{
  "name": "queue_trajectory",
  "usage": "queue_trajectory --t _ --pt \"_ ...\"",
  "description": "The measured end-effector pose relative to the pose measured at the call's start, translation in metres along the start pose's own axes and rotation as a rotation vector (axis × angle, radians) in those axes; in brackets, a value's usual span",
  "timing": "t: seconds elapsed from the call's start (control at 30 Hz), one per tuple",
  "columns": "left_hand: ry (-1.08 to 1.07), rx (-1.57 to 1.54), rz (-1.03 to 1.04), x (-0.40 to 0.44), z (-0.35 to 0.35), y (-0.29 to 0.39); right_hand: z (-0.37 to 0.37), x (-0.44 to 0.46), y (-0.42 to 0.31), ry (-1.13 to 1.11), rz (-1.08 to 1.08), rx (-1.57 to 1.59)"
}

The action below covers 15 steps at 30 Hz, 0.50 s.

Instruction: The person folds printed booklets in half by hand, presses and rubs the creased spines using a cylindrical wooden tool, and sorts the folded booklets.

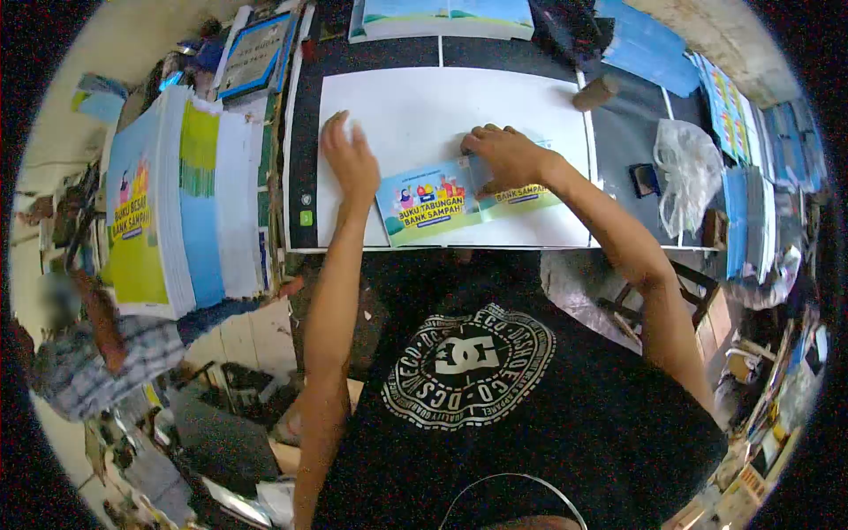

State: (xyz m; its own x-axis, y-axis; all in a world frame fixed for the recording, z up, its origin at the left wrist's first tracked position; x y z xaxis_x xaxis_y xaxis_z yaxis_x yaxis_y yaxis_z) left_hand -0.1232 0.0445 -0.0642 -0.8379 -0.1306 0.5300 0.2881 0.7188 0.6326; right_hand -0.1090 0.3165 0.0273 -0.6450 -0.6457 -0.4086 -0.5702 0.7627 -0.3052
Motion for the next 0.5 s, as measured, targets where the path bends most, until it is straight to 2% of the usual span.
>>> queue_trajectory --t 0.1,0.17,0.2,0.3,0.33,0.47,0.5 --pt "0.21 -0.266 -0.101 -0.016 -0.014 -0.028 -0.005 0.009 -0.003 -0.075 0.018 -0.034" --pt "0.214 -0.25 -0.179 -0.021 -0.037 -0.015 -0.004 0.011 -0.002 -0.059 -0.009 -0.006" --pt "0.261 -0.162 -0.145 -0.022 -0.041 -0.013 -0.005 0.01 -0.002 -0.051 -0.022 0.008" --pt "0.268 -0.312 -0.242 -0.02 -0.04 -0.012 -0.01 0.008 -0.002 -0.143 0.094 0.276" --pt "0.27 -0.321 -0.23 -0.019 -0.037 -0.016 -0.009 0.003 -0.005 -0.059 0.073 0.277" --pt "0.233 -0.451 -0.275 -0.023 -0.033 -0.025 -0.042 -0.023 -0.048 -0.063 0.146 -0.002" --pt "0.227 -0.434 -0.291 -0.023 -0.032 -0.021 -0.039 -0.026 -0.045 -0.004 0.097 -0.082"
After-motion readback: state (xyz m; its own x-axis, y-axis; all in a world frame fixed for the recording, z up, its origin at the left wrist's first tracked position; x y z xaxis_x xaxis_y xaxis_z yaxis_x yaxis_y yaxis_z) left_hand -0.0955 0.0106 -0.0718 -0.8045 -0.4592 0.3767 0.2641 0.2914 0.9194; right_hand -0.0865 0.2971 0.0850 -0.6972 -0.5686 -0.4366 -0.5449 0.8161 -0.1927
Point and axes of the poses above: each hand's wrist, its own x-axis towards the middle knuckle, its own z-axis out of the palm, y = z × x, the point moved 1 cm from there along x, towards the middle knuckle, and after that the axes turned 3 degrees about -y, right-handed, at the moved point
